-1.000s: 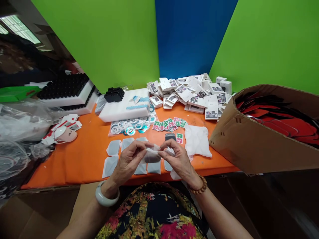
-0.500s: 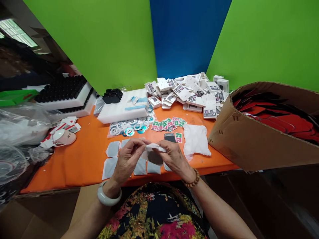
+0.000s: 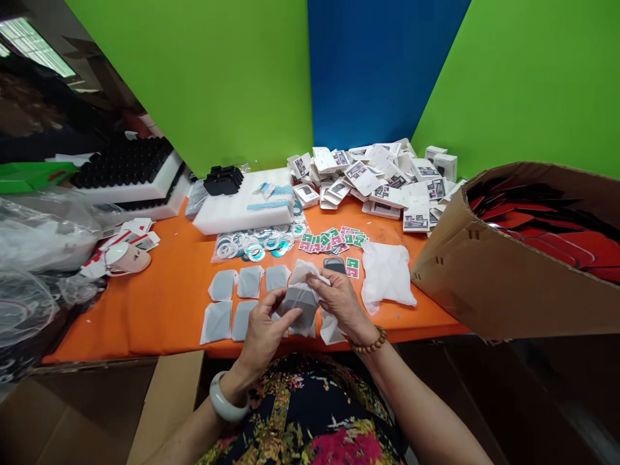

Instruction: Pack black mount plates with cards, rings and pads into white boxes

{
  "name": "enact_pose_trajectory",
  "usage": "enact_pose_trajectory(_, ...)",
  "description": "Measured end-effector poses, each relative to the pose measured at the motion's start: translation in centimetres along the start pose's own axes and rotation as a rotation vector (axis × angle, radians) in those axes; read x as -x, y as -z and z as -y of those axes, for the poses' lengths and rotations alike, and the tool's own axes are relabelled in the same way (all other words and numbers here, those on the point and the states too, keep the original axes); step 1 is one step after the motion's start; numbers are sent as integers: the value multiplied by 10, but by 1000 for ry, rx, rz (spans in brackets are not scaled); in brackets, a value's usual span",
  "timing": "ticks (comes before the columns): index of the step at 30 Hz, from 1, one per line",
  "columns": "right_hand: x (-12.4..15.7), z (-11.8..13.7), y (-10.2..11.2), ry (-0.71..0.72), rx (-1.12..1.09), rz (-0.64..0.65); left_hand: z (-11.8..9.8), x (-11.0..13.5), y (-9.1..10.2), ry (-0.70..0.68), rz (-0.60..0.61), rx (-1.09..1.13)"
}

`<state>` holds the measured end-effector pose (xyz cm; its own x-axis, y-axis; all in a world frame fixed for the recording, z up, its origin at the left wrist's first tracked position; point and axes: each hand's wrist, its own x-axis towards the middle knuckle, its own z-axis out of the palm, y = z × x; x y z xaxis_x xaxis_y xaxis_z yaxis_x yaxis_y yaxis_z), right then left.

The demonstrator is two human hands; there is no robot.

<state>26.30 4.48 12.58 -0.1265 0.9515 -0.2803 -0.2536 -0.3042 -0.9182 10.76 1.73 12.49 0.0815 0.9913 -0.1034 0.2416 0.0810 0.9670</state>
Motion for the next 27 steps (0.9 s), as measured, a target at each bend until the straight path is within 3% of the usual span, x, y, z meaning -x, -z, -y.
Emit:
enact_pose_trajectory(2, -2, 1, -2, -38, 26, 30, 3, -3, 3, 128, 136, 165)
enact_pose_trajectory(4, -2, 7, 0, 26, 123, -25, 6, -5, 7, 191, 202, 286)
enact_pose_trajectory(8, 8, 21, 5, 470, 445, -457, 12, -10, 15, 230, 159, 372)
enact_pose_trajectory(9, 12, 22, 5, 569, 523, -496, 13, -11, 17, 233, 151, 375)
enact_pose_trajectory(10, 15, 21, 4, 644, 588, -467, 14, -12, 18, 231, 150, 376)
enact_pose_trajectory(13, 20, 7, -2, 733, 693, -152, 15, -14, 21, 213, 194, 376)
enact_pose_trajectory(16, 16, -10, -5, 606, 684, 64, 14, -14, 22, 140, 223, 336)
enact_pose_trajectory(20, 10, -19, -3, 295, 497, 193, 13, -14, 23, 20, 115, 225)
enact_pose_trajectory(24, 6, -24, -4, 109, 267, 146, 19, -14, 16, 137, 117, 330)
enact_pose_trajectory(27, -1, -30, -5, 14, 130, 72, 28, -17, 6, 211, 45, 401)
